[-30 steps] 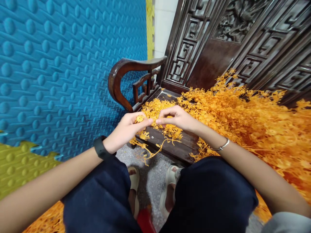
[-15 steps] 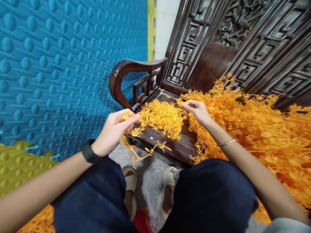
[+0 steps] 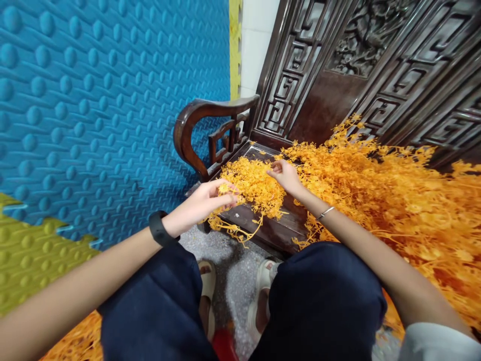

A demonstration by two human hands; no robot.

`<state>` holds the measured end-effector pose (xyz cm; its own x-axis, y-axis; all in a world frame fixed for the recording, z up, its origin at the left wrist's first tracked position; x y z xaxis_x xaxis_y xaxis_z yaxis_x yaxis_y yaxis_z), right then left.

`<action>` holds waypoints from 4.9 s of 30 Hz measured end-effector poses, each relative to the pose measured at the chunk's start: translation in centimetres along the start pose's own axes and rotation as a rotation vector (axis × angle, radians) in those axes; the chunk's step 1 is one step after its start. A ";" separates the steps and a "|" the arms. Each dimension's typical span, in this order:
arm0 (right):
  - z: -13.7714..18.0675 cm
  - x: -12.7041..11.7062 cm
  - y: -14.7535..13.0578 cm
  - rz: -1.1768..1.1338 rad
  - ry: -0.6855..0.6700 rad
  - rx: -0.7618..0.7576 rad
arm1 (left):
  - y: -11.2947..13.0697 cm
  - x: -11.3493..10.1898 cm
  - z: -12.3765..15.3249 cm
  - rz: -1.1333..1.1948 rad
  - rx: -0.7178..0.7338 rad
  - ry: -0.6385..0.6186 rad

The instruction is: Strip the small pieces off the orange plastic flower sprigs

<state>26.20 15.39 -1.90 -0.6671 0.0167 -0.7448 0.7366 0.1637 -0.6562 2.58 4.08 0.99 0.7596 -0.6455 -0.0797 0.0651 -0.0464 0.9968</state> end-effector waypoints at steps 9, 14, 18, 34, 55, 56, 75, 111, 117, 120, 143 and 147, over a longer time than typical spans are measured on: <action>7.2 0.6 -14.0 -0.069 -0.404 -0.636 | -0.2 0.8 -0.5 -0.110 -0.036 -0.138; 8.4 1.9 -15.1 -0.032 -0.480 -0.644 | -0.5 0.7 -0.6 -0.106 -0.117 -0.115; 7.9 1.8 -14.3 -0.247 -0.498 -0.541 | -0.4 0.5 -0.4 -0.031 -0.134 -0.057; 5.8 2.6 -11.5 -0.789 -0.350 -0.059 | 0.1 -0.3 -1.0 -0.109 -0.031 0.126; -3.5 2.1 -7.7 -0.582 0.240 0.147 | -0.9 1.6 -1.4 0.351 -0.078 0.244; -3.6 0.9 -6.4 -0.583 0.320 0.165 | -0.7 2.6 -0.5 0.320 -0.054 0.186; 0.7 -0.4 -5.6 -0.303 -0.209 -0.268 | -2.2 4.5 2.1 0.352 -0.174 -0.078; 2.7 -0.2 -0.6 -0.102 -0.136 -0.112 | -2.2 2.3 4.3 0.416 -0.172 -0.008; 0.9 0.6 1.1 -0.106 -0.094 -0.001 | -1.9 2.6 3.2 0.598 -0.127 0.001; 1.0 0.3 0.3 -0.233 -0.146 -0.001 | -1.8 2.7 2.7 0.669 -0.081 0.030; 10.5 2.3 -13.2 0.231 -0.732 -0.510 | -1.9 3.4 1.6 0.526 -0.074 0.101; 10.8 1.9 -13.5 0.112 -0.832 -0.545 | -1.6 3.4 1.8 0.404 -0.119 0.077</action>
<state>16.20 2.53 4.17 -0.1534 -0.6020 -0.7836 0.5000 0.6367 -0.5870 3.87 0.62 -0.87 0.7854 -0.5347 0.3119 -0.1766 0.2893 0.9408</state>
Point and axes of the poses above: each hand's wrist, its own z-axis away from the middle knuckle, its own x-axis out of the palm, y = z × x, the point moved 5 cm from there along -z, towards the middle knuckle, and after that the axes turned 14 degrees about -y, right-handed, at the moved point
